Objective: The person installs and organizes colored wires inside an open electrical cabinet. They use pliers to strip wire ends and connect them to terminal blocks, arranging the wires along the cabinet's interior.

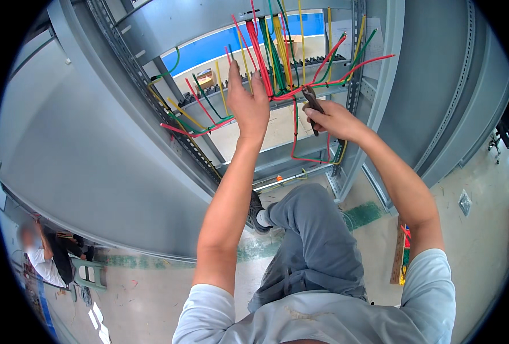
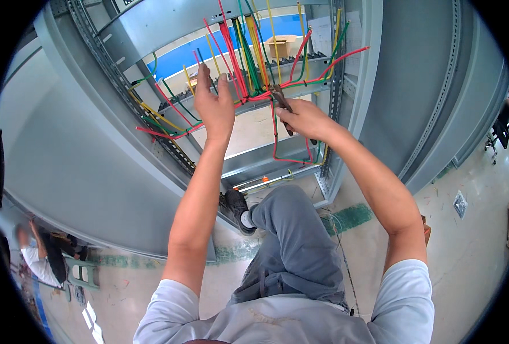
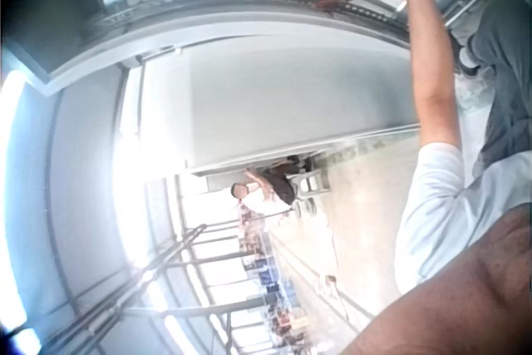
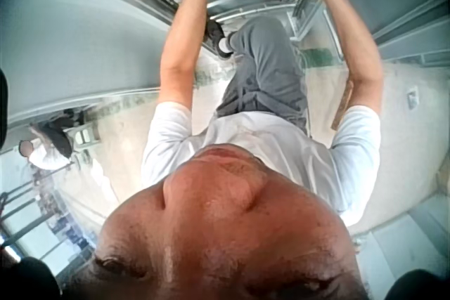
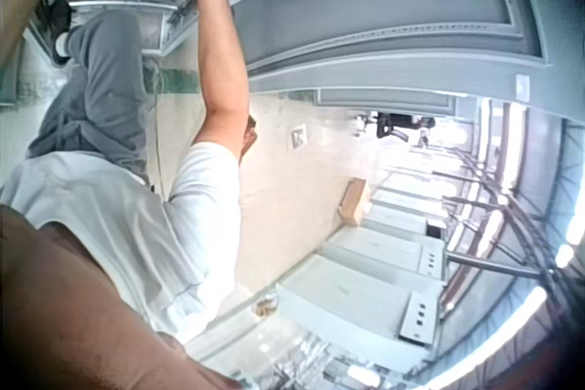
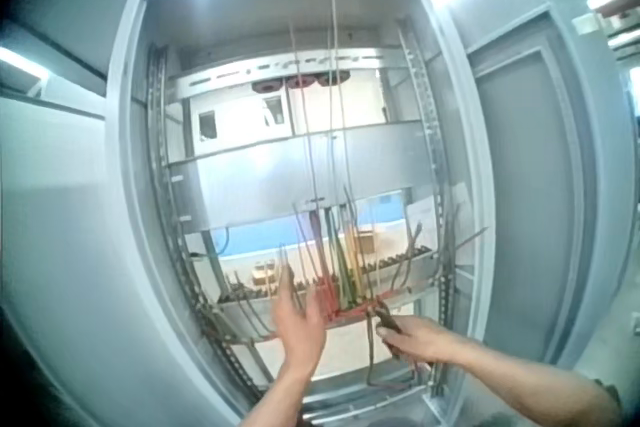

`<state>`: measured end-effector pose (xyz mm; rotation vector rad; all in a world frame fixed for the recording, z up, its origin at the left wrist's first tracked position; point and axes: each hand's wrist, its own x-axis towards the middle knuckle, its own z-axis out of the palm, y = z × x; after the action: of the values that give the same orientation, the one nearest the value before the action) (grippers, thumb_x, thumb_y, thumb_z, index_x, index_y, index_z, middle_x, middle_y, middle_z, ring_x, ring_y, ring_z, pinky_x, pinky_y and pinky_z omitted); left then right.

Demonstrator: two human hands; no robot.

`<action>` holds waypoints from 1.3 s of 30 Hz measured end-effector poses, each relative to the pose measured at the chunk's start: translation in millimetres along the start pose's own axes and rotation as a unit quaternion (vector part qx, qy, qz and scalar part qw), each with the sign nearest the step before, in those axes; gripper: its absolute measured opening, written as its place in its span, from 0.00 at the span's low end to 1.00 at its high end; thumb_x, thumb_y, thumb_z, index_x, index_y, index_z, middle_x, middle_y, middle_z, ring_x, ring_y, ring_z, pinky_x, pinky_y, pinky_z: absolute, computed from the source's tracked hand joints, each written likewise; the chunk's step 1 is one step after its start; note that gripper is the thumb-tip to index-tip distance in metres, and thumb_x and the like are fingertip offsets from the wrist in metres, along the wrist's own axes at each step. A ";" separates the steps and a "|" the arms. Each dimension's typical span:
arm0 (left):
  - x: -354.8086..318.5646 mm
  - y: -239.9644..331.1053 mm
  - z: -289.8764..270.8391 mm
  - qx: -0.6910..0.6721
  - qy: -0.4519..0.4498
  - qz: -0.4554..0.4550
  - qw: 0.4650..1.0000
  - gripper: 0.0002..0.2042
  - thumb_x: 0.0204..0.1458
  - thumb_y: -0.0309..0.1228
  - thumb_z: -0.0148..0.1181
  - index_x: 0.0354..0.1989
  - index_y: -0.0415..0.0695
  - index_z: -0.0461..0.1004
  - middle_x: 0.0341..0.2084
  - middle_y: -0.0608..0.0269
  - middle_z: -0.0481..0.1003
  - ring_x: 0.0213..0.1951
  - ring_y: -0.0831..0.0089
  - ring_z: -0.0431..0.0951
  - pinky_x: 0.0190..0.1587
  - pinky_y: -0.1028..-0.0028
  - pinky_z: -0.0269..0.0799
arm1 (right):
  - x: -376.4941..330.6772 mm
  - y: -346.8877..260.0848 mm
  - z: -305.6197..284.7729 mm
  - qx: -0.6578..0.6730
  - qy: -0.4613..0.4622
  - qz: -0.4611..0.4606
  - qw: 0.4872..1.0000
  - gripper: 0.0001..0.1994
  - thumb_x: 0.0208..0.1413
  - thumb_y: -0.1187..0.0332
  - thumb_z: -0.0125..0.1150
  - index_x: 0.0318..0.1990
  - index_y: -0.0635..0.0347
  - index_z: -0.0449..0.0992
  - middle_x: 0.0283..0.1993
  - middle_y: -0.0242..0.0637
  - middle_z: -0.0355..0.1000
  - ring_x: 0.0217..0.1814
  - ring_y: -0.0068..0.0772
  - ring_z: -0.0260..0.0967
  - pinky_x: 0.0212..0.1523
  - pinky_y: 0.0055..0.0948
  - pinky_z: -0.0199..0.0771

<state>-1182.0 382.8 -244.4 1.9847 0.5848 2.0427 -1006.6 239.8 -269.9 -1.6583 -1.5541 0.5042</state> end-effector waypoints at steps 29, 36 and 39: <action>54.2 -50.5 -2.2 -0.414 -0.111 -0.260 0.865 0.16 0.64 0.34 0.61 0.54 0.35 0.78 0.36 0.64 0.80 0.40 0.76 0.79 0.46 0.76 0.71 | 135.3 -124.2 -7.6 -0.484 0.204 -0.140 0.839 0.19 0.61 0.67 0.56 0.58 0.61 0.70 0.45 0.56 0.75 0.47 0.61 0.75 0.47 0.51 0.77; 53.3 -50.2 -2.0 -0.420 -0.105 -0.266 0.861 0.15 0.63 0.33 0.62 0.52 0.35 0.79 0.35 0.64 0.80 0.39 0.76 0.79 0.46 0.77 0.71 | 129.6 -130.7 -10.3 -0.470 0.197 -0.133 0.850 0.20 0.61 0.66 0.57 0.60 0.60 0.70 0.46 0.55 0.75 0.50 0.61 0.75 0.50 0.52 0.77; 53.0 -52.3 -2.1 -0.428 -0.095 -0.258 0.861 0.14 0.63 0.32 0.62 0.50 0.34 0.79 0.35 0.63 0.80 0.39 0.76 0.79 0.46 0.77 0.71 | 122.9 -142.9 1.4 -0.505 0.198 -0.123 0.831 0.20 0.60 0.67 0.58 0.59 0.61 0.71 0.47 0.55 0.75 0.51 0.60 0.75 0.50 0.51 0.77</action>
<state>-1192.7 452.2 -219.6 1.2771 0.0849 1.3772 -1079.0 348.8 -134.3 -2.0395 -1.7635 -0.9294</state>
